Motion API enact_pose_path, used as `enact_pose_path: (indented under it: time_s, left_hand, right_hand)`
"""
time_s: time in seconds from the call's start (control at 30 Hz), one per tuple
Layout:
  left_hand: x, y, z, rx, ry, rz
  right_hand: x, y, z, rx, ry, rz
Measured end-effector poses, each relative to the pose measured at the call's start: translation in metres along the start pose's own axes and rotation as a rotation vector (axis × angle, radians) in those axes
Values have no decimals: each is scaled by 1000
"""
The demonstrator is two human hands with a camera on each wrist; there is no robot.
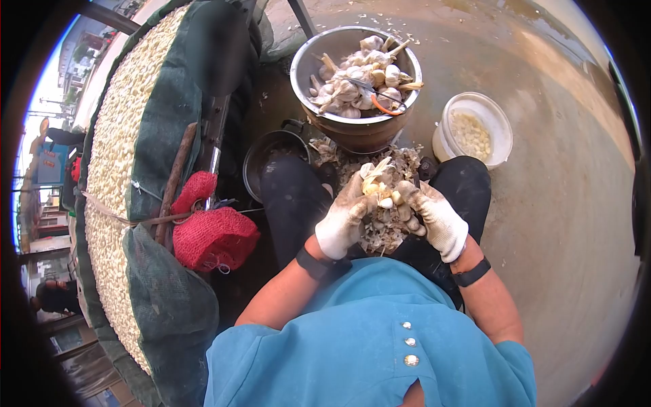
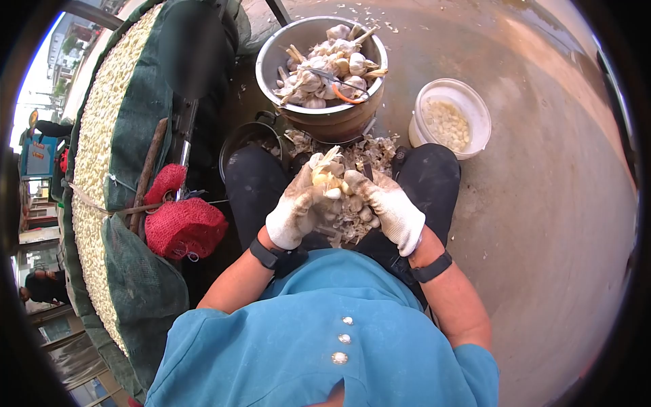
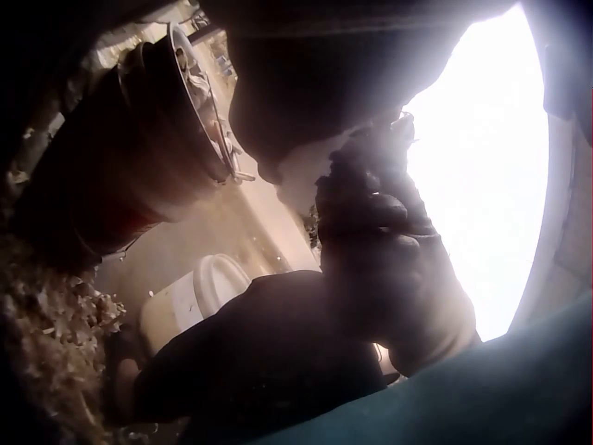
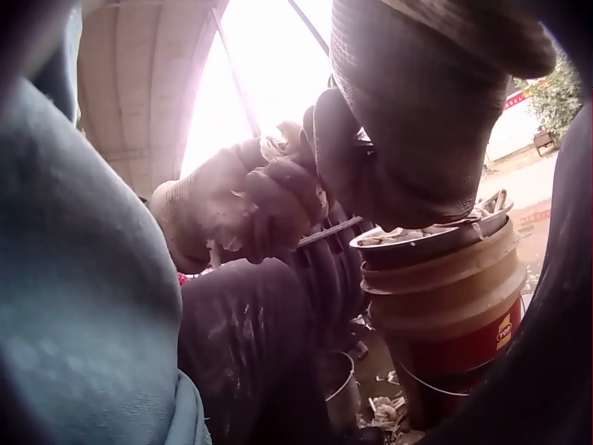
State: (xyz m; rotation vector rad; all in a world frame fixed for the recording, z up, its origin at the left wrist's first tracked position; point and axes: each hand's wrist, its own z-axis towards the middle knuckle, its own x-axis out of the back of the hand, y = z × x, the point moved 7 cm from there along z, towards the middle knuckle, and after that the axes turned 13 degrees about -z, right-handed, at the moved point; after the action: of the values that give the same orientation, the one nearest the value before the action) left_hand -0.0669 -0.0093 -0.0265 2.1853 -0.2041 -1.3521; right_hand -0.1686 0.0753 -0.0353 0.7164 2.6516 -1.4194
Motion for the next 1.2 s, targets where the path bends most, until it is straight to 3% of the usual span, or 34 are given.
enact_pose_path:
  time_s: [0.07, 0.17, 0.23, 0.27, 0.37, 0.47, 0.57, 0.67, 0.77, 0.83, 0.87, 0.97, 1.07, 1.13, 1.2]
  left_hand:
    - [-6, 3, 1, -48, -33, 1]
    - [-10, 3, -2, -53, -68, -53]
    - [-6, 2, -3, -33, -79, -56]
    - [-6, 1, -3, -14, -92, -58]
    - [-3, 4, -2, -36, 43, -11]
    - [4, 3, 0, -83, -45, -5]
    - [9, 6, 2, -72, 41, 172]
    - [9, 9, -1, -41, 32, 101]
    - [18, 3, 1, 32, 21, 113]
    - [14, 2, 2, 13, 29, 95]
    - [13, 3, 2, -7, 38, 78]
    - [10, 1, 5, 40, 42, 146]
    - [11, -6, 9, 67, 40, 187]
    - [3, -5, 6, 121, 74, 216]
    - [4, -8, 5, 171, 109, 245]
  right_hand:
    - [0, -3, -1, 1, 11, -108]
    - [4, 9, 3, -75, 14, 58]
    - [-1, 9, 6, -44, -132, 432]
    - [-2, 11, 7, -66, -154, 485]
    - [2, 11, 8, 3, -209, 467]
    - [13, 1, 4, 5, -141, 480]
    - [40, -20, -4, 39, -1, 300]
    - [87, -57, -21, 210, 167, 282]
    - [153, -81, -44, 339, 649, 171]
    - [181, -88, -58, 166, 1135, -300]
    - [182, -85, -56, 165, 1135, -301]
    - [153, -66, -33, 227, 761, -145]
    - [87, -51, -15, 64, 477, -258]
    - [48, -47, -10, 13, 345, -412]
    - [42, -17, 7, 59, 298, -380]
